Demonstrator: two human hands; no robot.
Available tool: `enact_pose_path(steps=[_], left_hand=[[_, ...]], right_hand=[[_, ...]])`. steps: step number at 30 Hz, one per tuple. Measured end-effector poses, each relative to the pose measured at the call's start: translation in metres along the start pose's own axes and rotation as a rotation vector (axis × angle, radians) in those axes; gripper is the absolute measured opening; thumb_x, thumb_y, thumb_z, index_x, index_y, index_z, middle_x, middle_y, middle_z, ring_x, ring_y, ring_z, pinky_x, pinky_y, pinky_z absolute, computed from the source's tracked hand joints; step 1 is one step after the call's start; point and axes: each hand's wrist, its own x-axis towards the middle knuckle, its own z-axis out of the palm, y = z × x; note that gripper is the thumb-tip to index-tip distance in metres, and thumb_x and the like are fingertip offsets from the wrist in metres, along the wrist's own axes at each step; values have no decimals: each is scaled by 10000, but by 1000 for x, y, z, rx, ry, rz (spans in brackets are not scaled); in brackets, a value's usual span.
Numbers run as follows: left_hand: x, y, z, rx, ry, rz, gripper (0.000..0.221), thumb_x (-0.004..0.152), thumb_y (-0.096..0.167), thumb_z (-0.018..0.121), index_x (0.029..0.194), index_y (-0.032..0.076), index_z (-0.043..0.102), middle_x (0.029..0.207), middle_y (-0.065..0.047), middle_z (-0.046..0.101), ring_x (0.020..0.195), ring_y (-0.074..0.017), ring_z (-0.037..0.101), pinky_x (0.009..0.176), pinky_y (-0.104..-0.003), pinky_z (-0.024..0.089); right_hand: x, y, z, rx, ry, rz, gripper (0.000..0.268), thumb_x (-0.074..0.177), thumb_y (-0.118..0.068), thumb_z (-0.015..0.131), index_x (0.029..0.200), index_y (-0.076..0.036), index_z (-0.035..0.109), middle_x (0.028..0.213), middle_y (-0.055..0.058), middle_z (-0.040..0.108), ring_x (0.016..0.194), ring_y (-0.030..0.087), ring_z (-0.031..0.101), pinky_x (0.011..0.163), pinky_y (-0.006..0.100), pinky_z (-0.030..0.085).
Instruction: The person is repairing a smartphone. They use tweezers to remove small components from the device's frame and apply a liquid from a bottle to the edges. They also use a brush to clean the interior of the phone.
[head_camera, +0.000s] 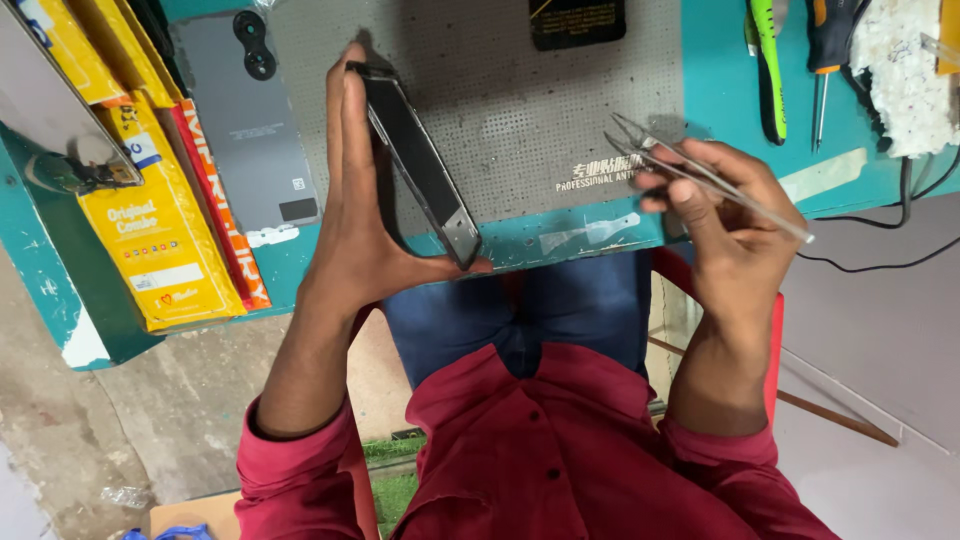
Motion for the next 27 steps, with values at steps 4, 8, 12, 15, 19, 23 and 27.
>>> enact_pose_path(steps=[4, 8, 12, 15, 19, 23, 27], left_hand=[[-1, -1, 1, 10, -8, -19, 1656, 505, 492, 1078, 1667, 126, -43, 1693, -223, 54, 1616, -387, 109, 1355, -491, 213], [-1, -1, 0, 12, -21, -34, 1662, 509, 485, 1085, 1673, 126, -46, 1705, -221, 51, 1621, -383, 110, 1344, -492, 204], [3, 2, 0, -8, -31, -46, 1670, 474, 468, 1101, 1647, 115, -35, 1725, -227, 43, 1620, -398, 107, 1378, -511, 214], [6, 4, -2, -19, -72, -90, 1688, 483, 449, 1137, 1643, 105, -40, 1703, -237, 21, 1627, -427, 83, 1401, -525, 203], [8, 11, -4, -29, -143, -117, 1640, 554, 414, 1122, 1653, 101, -54, 1706, -249, -12, 1629, -443, 60, 1395, -493, 216], [13, 10, -8, -57, -157, -103, 1568, 602, 390, 1112, 1622, 90, -42, 1692, -247, -6, 1618, -431, 69, 1397, -466, 261], [10, -2, -17, 42, -143, -128, 1569, 597, 407, 1132, 1637, 83, 3, 1704, -243, 61, 1623, -440, 90, 1386, -480, 267]], right_hand=[[-1, -3, 2, -66, 2, 48, 249, 1111, -9, 676, 1347, 60, 637, 1189, 212, 733, 825, 188, 730, 636, 250, 579], [-2, -9, 6, -144, 36, 90, 219, 1115, -28, 686, 1309, 73, 688, 1017, 177, 736, 728, 154, 705, 558, 214, 509], [-4, -13, 12, -159, 68, 104, 211, 1107, -26, 684, 1295, 69, 695, 1072, 177, 749, 680, 145, 686, 535, 203, 483], [-10, -19, 24, -147, 62, 83, 180, 1108, -15, 680, 1274, 55, 696, 1119, 179, 760, 684, 146, 710, 524, 199, 497], [-14, -21, 53, -160, -73, -47, 186, 1075, -7, 679, 1258, 25, 695, 1150, 180, 765, 666, 126, 723, 503, 182, 502], [-24, -22, 75, -254, -137, -50, 226, 1063, -28, 710, 1284, 20, 714, 987, 118, 770, 653, 118, 712, 566, 196, 522], [-27, -15, 81, -349, -166, -129, 231, 1056, -67, 721, 1277, -2, 712, 1075, 118, 788, 730, 117, 742, 624, 185, 559]])
